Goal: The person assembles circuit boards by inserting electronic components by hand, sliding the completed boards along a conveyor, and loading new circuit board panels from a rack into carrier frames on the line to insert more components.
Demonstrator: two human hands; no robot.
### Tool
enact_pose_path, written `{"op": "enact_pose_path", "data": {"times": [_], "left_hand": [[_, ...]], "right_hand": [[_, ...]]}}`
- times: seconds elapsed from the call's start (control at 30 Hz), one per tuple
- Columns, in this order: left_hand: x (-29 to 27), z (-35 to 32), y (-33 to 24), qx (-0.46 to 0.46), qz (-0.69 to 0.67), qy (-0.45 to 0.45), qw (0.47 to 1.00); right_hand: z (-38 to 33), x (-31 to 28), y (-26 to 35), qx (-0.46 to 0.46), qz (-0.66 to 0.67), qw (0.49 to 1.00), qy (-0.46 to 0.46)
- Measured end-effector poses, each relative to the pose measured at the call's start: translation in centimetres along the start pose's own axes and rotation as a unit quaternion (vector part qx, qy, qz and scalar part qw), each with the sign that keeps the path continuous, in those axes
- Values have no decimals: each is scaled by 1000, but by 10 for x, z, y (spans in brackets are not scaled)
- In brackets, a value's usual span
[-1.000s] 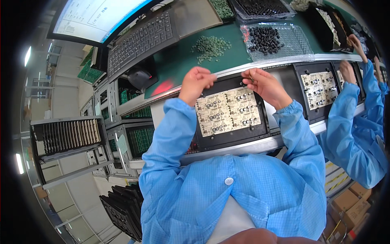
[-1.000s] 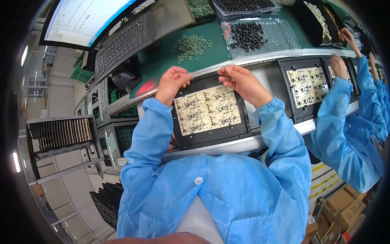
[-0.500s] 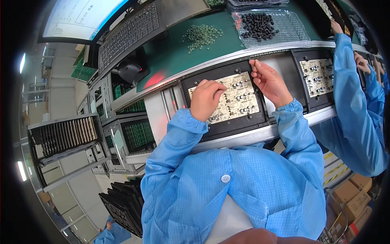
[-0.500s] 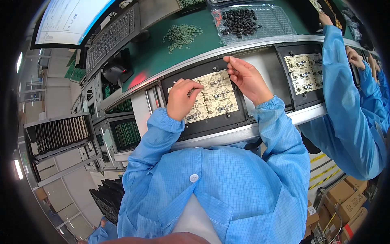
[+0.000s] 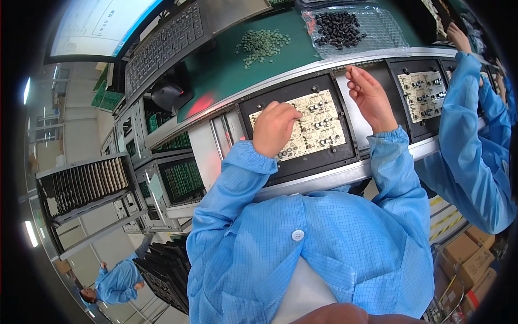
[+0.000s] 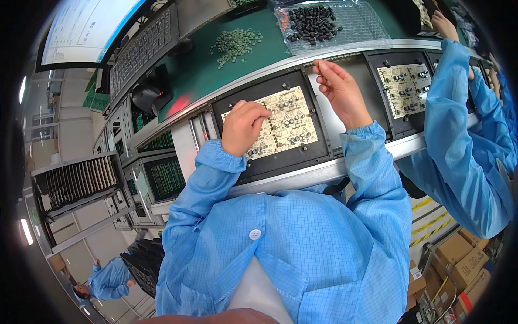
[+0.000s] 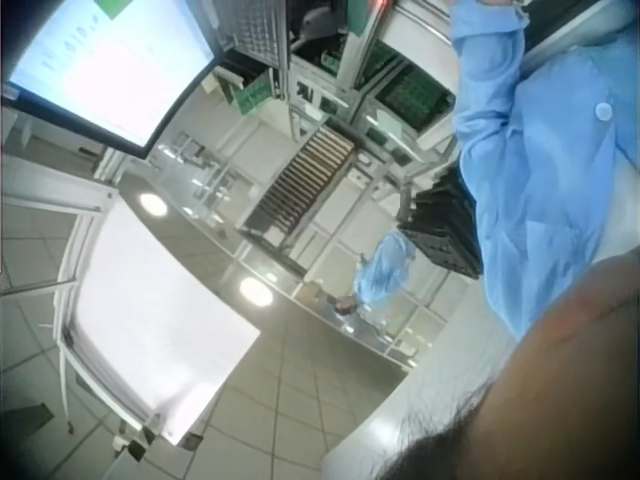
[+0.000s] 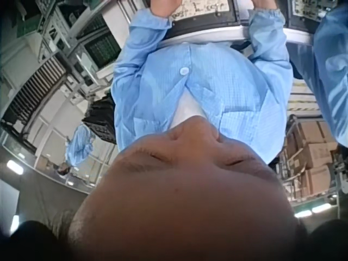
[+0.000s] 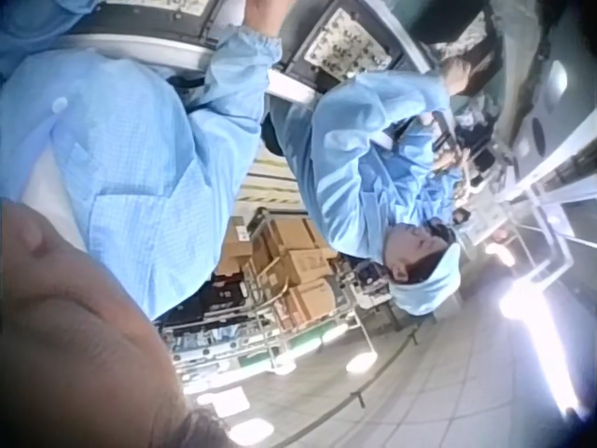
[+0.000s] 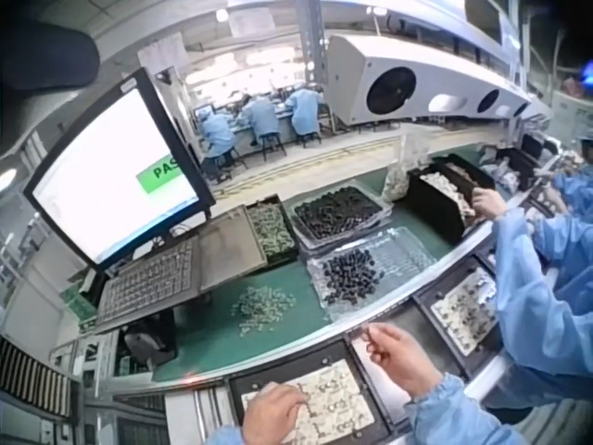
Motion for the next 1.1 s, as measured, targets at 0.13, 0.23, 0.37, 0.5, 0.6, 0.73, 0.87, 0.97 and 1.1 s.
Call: {"op": "enact_pose_path", "data": {"times": [0.13,0.23,0.37,0.5,0.6,0.73,0.87,0.97,1.1], "left_hand": [[-2,10,-16,-29,11,37,999],[35,8,-61,87,-44,90,991],[86,-2,-108,152,18,214,965],[74,-11,-101,139,43,233,961],[60,-27,-85,108,42,239,964],[41,-50,-76,75,38,225,971],[33,-59,-76,8,-12,193,981],[5,-54,-62,-97,-113,124,981],[-59,-63,-4,-160,9,-60,985]], "right_hand": [[4,-26,6,-16,-22,999,-39],[9,-43,11,-20,-19,995,-93],[19,-64,14,-25,-201,975,-92],[30,-89,0,-91,-417,898,-103],[28,-79,3,-56,-640,761,-83],[32,-60,-28,-127,-664,737,-19],[43,-42,-74,-117,-753,646,40],[52,-46,-88,-132,-801,583,30],[56,-56,-74,-63,-601,794,58]]}}
Point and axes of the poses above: each hand's wrist, its own z-axis towards the middle knuckle, its own x-axis out of the palm, y = z × x, the point moved 6 cm from there along z, towards the middle knuckle, and after that the axes turned 2 degrees about -z, right-handed, at the moved point
